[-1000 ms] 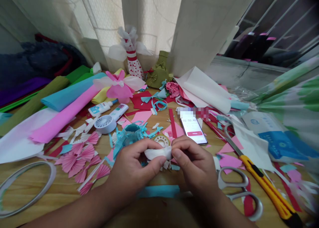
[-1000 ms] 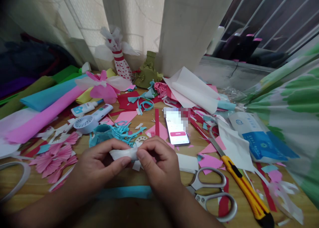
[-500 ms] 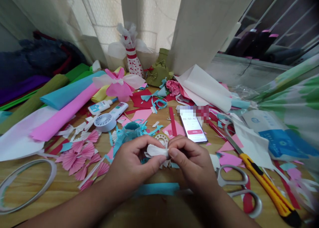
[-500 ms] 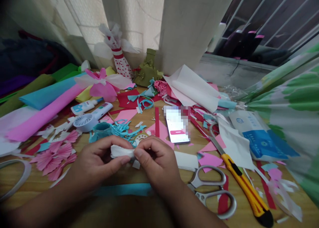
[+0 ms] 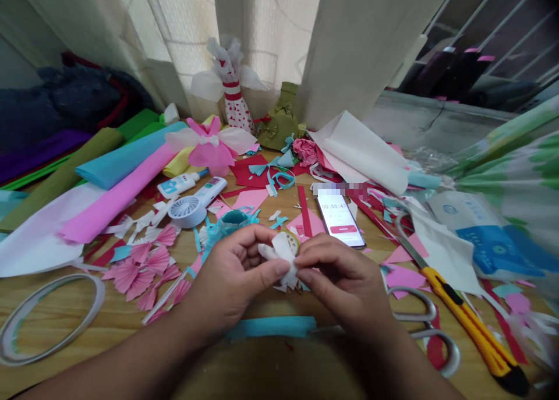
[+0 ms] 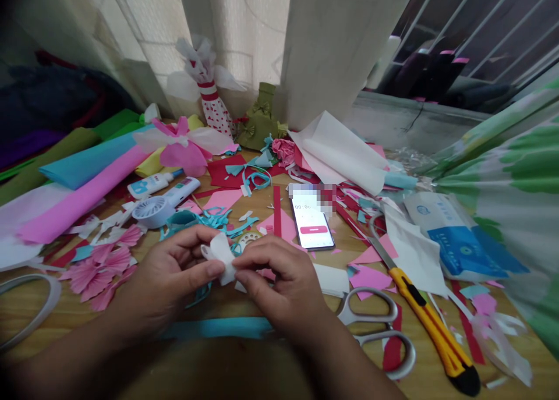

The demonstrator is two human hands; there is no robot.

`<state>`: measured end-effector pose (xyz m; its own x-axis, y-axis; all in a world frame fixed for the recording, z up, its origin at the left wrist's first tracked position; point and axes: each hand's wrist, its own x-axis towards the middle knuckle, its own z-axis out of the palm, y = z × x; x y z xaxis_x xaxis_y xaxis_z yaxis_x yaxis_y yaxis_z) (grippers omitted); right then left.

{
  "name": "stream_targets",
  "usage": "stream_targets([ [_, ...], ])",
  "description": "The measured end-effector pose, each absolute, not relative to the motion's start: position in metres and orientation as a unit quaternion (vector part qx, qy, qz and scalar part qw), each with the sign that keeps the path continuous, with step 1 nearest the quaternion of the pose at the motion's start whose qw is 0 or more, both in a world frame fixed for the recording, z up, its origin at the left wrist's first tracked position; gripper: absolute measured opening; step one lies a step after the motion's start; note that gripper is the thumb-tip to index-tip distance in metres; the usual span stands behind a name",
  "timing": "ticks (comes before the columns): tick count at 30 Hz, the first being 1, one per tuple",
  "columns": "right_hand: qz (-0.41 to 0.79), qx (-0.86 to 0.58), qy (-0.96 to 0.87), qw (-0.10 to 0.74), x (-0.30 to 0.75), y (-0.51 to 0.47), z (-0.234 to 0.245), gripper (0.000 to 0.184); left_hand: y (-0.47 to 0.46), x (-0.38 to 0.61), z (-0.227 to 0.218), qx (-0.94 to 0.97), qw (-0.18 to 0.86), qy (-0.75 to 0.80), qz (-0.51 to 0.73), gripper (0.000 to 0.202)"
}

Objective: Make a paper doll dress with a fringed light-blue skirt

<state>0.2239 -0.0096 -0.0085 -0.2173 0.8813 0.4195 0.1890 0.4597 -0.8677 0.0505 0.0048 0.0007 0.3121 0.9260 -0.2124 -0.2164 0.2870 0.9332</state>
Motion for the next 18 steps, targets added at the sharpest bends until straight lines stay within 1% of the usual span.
stream_targets([
  [4, 0.336, -0.37, -0.716, 0.487, 0.2237, -0.0086, -0.0093, 0.017, 0.0051, 0.0495, -0.0003, 0.417, 0.7, 0.404, 0.415, 0.021],
  [10, 0.316, -0.35, -0.743, 0.474, 0.2235, -0.0078, -0.0114, 0.016, 0.0056, 0.0496, 0.0017, 0.436, 0.688, 0.407, 0.414, 0.016],
  [15, 0.265, -0.346, -0.774, 0.46, 0.2241, -0.0081, -0.0122, 0.022, 0.0056, 0.0527, 0.0062, 0.437, 0.672, 0.426, 0.419, 0.016],
  [18, 0.222, -0.355, -0.78, 0.466, 0.224, -0.0093, -0.0125, 0.023, 0.0057, 0.0525, 0.0048, 0.447, 0.655, 0.434, 0.427, 0.016],
])
